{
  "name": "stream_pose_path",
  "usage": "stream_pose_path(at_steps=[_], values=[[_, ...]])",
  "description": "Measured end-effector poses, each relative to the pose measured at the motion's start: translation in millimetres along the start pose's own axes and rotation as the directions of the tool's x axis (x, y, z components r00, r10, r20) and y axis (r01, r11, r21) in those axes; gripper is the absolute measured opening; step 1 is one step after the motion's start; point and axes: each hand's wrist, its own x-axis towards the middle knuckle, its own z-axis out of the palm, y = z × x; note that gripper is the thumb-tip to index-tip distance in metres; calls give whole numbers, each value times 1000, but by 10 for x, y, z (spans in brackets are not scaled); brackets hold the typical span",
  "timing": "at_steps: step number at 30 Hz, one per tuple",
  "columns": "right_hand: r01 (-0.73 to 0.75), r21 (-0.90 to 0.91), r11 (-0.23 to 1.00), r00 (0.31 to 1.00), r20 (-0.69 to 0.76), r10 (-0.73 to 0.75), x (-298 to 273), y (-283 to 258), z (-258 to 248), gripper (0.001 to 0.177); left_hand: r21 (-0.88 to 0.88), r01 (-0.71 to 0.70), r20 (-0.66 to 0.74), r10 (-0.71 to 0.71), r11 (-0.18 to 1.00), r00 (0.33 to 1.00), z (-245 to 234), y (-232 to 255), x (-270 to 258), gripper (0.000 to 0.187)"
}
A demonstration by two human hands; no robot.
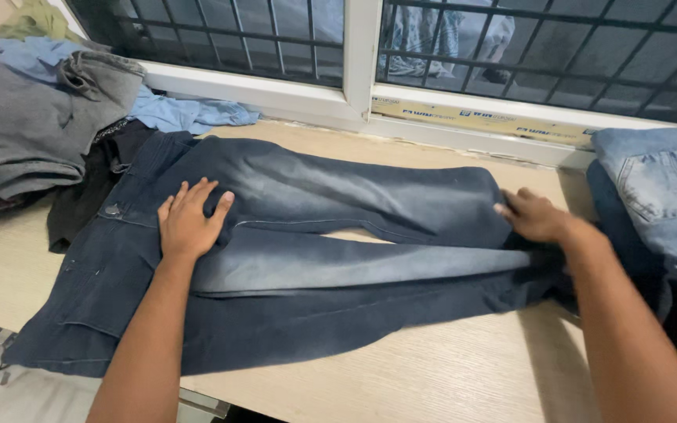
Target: The person folds a navy blue t-shirt with a graphic print on a light-colored table, then folds a pair of dark gray jeans. The person smooths and aligns the garments, folds them into compact rectangles, and places the folded t-shirt on a stack of other folded clothes.
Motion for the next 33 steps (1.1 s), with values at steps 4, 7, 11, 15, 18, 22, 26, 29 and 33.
stream_pose_path(at_steps=[4,7,11,15,18,22,26,29,33], values=[[-111,-44,993,993,23,112,-14,-233,188,75,62,99,48,-102,993,994,-43,-141,-95,59],[37,30,999,965,-259,-28,-86,-487,295,65,110,158,-17,-157,981,987,-48,-261,-232,58],[102,108,989,862,-506,-33,-238,-696,339,46,203,168,-86,-153,965,984,-179,-409,-290,56],[168,164,972,801,-597,-38,-320,-712,313,56,282,311,55,-339,907,939,-315,-437,-157,41],[169,175,970,754,-656,-13,-296,-748,277,64,228,203,-181,-163,952,970,-496,-461,86,28],[212,152,965,596,-803,-5,-294,-702,295,48,319,161,-100,-136,934,986,-626,-485,534,70],[192,66,979,454,-891,-29,-268,-623,290,34,463,210,48,-261,861,964,-515,-534,802,86],[177,38,983,462,-885,-49,-240,-580,326,30,445,279,39,-330,851,943,-350,-725,844,62],[142,117,983,569,-822,16,-185,-437,273,27,133,425,-290,-375,895,881,-326,-1245,911,41]])
